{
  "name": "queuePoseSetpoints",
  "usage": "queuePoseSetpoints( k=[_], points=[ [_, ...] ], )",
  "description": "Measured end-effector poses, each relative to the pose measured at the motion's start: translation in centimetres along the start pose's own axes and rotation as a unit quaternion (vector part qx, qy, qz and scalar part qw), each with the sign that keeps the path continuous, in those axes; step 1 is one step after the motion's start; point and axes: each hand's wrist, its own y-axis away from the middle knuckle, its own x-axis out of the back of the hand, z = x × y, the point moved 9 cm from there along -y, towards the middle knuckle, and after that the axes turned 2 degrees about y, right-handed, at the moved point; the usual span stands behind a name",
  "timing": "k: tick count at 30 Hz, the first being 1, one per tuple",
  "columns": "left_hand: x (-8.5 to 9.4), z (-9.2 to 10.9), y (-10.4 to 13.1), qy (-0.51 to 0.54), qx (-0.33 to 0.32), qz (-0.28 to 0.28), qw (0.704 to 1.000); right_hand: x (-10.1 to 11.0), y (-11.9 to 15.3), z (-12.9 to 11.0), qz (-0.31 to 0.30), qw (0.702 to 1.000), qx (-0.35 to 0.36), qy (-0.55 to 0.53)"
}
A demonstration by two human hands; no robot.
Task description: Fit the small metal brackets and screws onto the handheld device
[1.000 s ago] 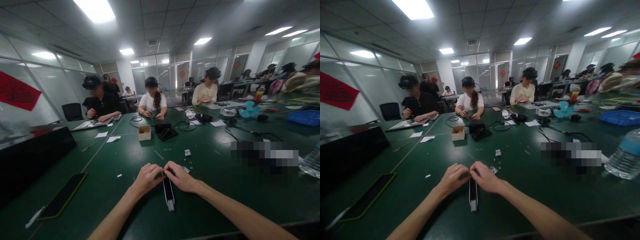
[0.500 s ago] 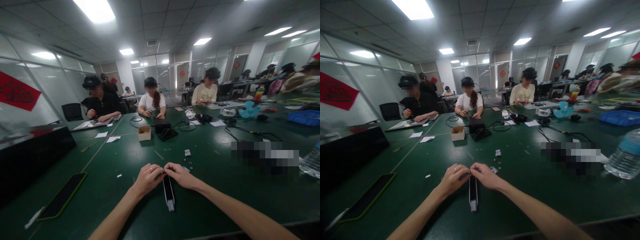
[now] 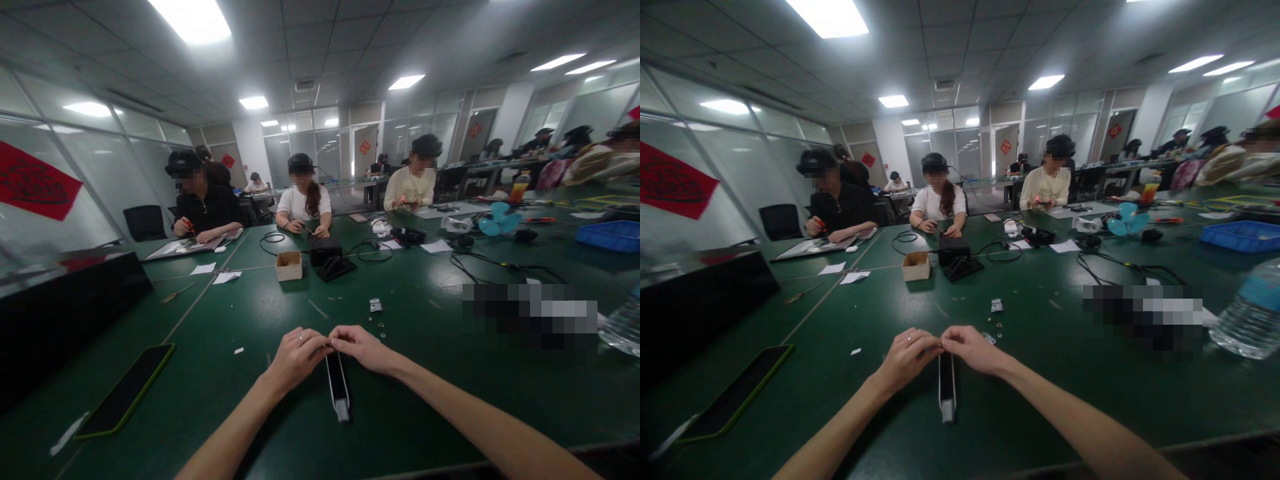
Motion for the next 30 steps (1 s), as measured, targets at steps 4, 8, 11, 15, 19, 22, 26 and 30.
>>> queuePoseSetpoints(
  k=[4,8,11,15,19,22,26,30],
  points=[
    [0.0,0.0,0.1,0.002,-0.002,0.005,1.0,-0.1,0.2,-0.3,-0.007,1.0,-0.015,-0.011],
    [0.1,0.0,-0.1,0.001,0.001,0.0,1.0,0.0,0.4,-0.5,-0.01,1.0,-0.018,-0.017],
    [0.1,-0.1,-0.2,-0.007,0.007,-0.011,1.0,0.4,0.3,-0.6,0.003,1.0,-0.007,0.0],
    [0.0,-0.9,-0.1,-0.016,0.029,-0.034,0.999,1.5,0.2,-0.7,0.049,0.998,0.015,0.047],
    [-0.6,-2.3,0.5,-0.008,0.071,-0.065,0.995,2.7,0.5,-0.9,0.1,0.982,0.017,0.159],
    [-1.4,-3.2,0.9,-0.005,0.103,-0.101,0.99,3.1,0.7,-1.6,0.118,0.95,0.051,0.285],
    [-2.0,-4.2,1.1,-0.007,0.152,-0.159,0.975,3.1,0.8,-1.9,0.113,0.916,0.091,0.374],
    [-2.2,-5.3,1.4,0.01,0.213,-0.214,0.953,3.6,0.8,-1.4,0.1,0.908,0.07,0.402]
  ],
)
